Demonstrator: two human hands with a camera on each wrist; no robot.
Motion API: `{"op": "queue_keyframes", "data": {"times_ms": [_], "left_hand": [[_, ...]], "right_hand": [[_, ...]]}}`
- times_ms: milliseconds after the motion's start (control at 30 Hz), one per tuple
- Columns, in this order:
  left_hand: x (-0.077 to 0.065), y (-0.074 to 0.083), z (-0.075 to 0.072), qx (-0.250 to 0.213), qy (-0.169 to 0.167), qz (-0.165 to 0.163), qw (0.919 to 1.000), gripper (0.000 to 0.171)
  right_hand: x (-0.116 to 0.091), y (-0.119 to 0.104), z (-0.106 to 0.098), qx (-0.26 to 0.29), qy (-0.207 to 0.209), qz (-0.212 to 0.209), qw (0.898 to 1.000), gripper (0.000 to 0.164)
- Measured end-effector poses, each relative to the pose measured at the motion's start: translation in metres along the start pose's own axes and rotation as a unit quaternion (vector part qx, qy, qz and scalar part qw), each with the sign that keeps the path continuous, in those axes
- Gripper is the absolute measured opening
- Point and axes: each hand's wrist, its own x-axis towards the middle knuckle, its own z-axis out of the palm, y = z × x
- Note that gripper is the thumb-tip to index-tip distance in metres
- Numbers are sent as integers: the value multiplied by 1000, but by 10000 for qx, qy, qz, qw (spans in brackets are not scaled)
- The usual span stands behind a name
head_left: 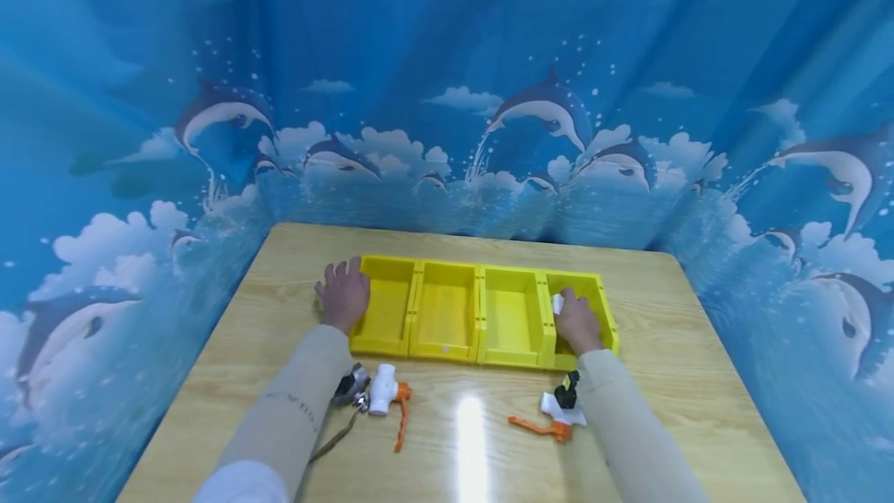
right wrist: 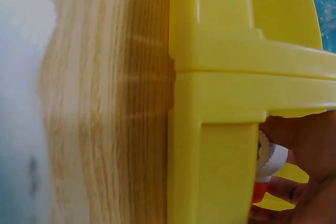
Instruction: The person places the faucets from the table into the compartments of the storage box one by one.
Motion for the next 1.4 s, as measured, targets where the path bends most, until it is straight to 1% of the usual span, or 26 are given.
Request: {"op": "queue_keyframes", "data": {"times_ms": [100, 200, 267, 367, 567, 833, 1033, 1133, 1267, 1400], "left_hand": [[-1, 1, 2, -134, -134, -313, 9993, 46], [0, 4, 4, -171, -325, -637, 9973, 51], [1, 5, 5, -160, -340, -724, 9967, 54], [2, 6, 6, -118, -285, -743, 9968, 54], [0, 7, 6, 6, -300, -780, 9965, 53], [-1, 8, 5, -131, -184, -607, 9979, 50], [1, 4, 6, -77, -189, -505, 9985, 50], [2, 3, 5, -84, -239, -473, 9986, 49], [2, 2, 4, -63, -294, -454, 9985, 49], [2, 0, 3, -42, -307, -521, 9982, 49]], "right_hand": [[-1, 3, -1, 28, -49, 24, 10000, 52], [-3, 5, -2, -21, -106, 8, 9999, 52], [-3, 7, -3, -25, -140, -31, 9999, 52], [-4, 8, -3, 14, -178, -103, 9998, 54], [-3, 11, -1, 4, -247, -115, 9996, 57], [-1, 9, -4, 39, -116, -100, 9999, 59], [0, 11, 0, 135, -82, -123, 9998, 63], [0, 11, 2, 113, 40, -215, 9997, 61], [0, 8, 1, 62, 341, -476, 9983, 54], [-5, 4, -1, 212, 506, -681, 9962, 51]]}}
